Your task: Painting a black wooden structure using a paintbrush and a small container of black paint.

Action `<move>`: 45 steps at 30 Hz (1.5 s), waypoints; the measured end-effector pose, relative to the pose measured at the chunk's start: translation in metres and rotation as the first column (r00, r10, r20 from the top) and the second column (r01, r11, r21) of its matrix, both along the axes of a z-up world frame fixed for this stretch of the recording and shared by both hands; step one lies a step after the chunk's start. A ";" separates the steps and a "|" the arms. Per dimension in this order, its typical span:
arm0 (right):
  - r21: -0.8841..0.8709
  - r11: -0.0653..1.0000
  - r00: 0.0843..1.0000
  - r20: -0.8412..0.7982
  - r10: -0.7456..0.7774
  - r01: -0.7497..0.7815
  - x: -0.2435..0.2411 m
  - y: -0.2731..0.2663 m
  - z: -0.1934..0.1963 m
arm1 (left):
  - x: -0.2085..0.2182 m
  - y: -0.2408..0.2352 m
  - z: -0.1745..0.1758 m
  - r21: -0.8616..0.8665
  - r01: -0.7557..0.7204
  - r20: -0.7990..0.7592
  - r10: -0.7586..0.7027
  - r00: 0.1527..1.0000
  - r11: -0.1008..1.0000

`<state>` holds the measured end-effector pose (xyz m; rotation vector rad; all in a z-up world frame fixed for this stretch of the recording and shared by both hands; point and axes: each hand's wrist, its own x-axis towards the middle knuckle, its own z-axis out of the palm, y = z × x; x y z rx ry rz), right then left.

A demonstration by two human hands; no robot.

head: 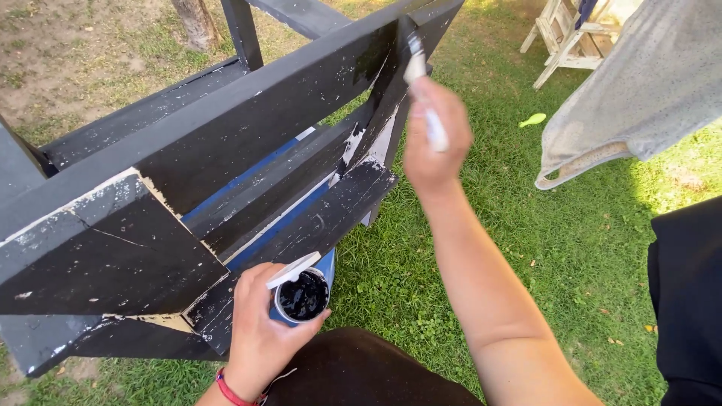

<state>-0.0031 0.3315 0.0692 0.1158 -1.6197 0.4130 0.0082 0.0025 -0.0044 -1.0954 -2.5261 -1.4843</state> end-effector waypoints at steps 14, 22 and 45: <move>-0.104 0.994 0.987 0.162 -0.021 0.038 0.007 -0.038 -0.001 | -0.008 -0.007 -0.002 0.005 -0.014 0.044 0.014 0.999 1.000; 0.016 0.998 0.992 0.107 -0.061 0.059 -0.039 -0.020 -0.048 | -0.012 -0.008 -0.001 -0.004 0.006 0.101 -0.006 0.995 1.000; -0.029 0.969 0.968 -0.066 0.243 -0.245 -0.014 -0.027 -0.057 | -0.009 -0.012 -0.005 0.019 0.019 -0.002 -0.018 1.000 1.000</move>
